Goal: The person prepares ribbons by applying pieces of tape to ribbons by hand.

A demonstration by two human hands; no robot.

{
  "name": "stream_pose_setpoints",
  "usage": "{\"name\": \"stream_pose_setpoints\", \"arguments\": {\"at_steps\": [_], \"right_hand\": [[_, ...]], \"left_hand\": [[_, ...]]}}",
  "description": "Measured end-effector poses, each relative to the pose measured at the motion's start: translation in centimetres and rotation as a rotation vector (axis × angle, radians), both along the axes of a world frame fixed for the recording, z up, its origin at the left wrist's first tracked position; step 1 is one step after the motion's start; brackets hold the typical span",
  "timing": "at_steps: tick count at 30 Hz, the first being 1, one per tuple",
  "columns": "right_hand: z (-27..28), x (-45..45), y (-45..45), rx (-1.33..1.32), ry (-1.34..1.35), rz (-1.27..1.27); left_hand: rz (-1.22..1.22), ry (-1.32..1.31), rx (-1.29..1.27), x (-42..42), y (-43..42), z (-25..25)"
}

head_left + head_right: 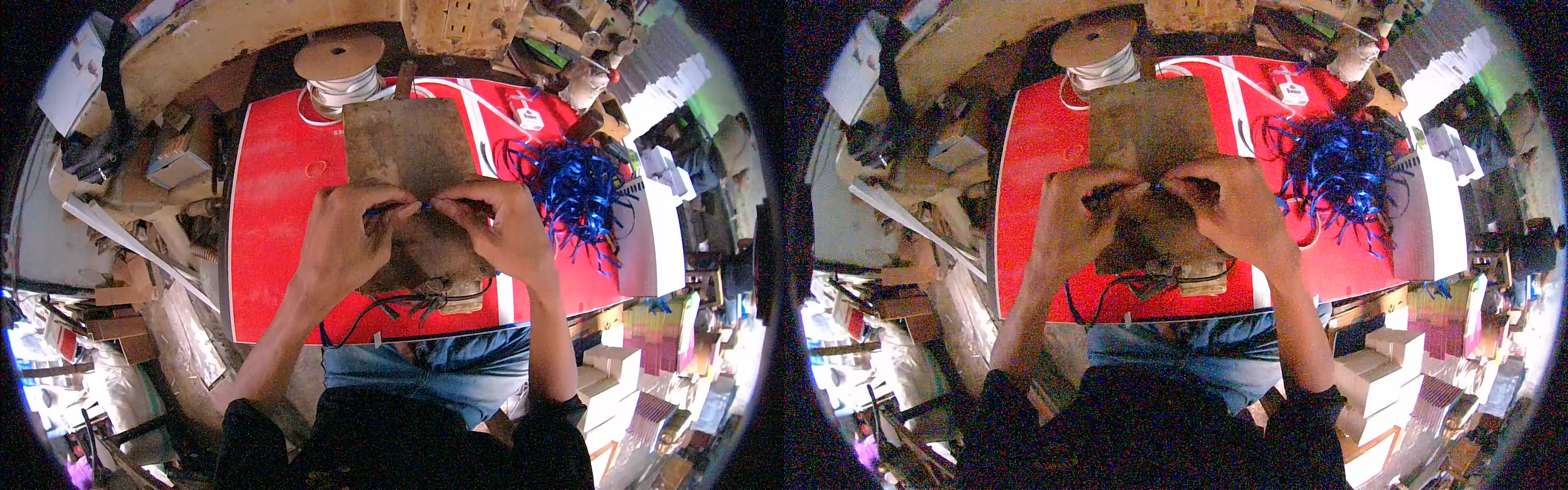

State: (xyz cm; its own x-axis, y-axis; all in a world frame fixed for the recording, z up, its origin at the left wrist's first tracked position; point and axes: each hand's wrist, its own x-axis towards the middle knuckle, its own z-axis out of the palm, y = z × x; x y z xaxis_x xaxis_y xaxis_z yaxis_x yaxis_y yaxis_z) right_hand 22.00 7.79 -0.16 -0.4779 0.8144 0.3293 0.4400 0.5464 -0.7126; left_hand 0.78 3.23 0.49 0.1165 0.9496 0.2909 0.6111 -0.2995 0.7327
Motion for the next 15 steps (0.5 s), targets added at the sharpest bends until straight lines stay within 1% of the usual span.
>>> {"name": "stream_pose_setpoints", "arguments": {"at_steps": [3,5,6,7,9,10,11,12,13,14,15], "right_hand": [[0.8,0.3,-0.8,-0.064,-0.073,-0.012],[0.7,1.2,-1.6,-0.065,-0.062,0.008],[1.0,1.8,-1.7,-0.057,-0.049,0.034],[2.2,2.4,-1.7,-0.021,-0.051,0.028],[5.1,3.8,-2.1,-0.039,-0.124,-0.014],[5.4,5.0,-1.1,0.059,-0.121,-0.018],[6.9,5.9,-0.3,0.014,-0.131,-0.081],[7.7,6.8,1.0,0.081,-0.211,-0.215],[8.3,7.3,1.9,0.140,-0.293,-0.348],[8.4,7.2,1.9,0.140,-0.290,-0.357],[8.6,6.9,1.6,0.541,-0.277,-0.491]], "left_hand": [[-0.006,0.031,0.008,-0.2,-0.7,0.2],[0.050,0.116,-0.063,-0.5,-1.7,0.5],[0.045,0.116,-0.037,-0.7,-2.3,0.7],[0.036,0.078,-0.015,-0.8,-3.0,0.7],[0.022,0.039,0.031,-0.9,-4.3,1.4],[0.011,0.031,0.009,-1.1,-5.0,2.2],[-0.001,0.025,-0.017,-1.1,-5.7,3.0],[-0.010,0.030,-0.005,-0.6,-6.4,3.7],[0.045,-0.069,-0.025,0.2,-7.2,4.4],[0.099,-0.167,-0.049,0.6,-8.2,5.0],[0.091,-0.165,-0.043,0.6,-9.5,5.8]]}}
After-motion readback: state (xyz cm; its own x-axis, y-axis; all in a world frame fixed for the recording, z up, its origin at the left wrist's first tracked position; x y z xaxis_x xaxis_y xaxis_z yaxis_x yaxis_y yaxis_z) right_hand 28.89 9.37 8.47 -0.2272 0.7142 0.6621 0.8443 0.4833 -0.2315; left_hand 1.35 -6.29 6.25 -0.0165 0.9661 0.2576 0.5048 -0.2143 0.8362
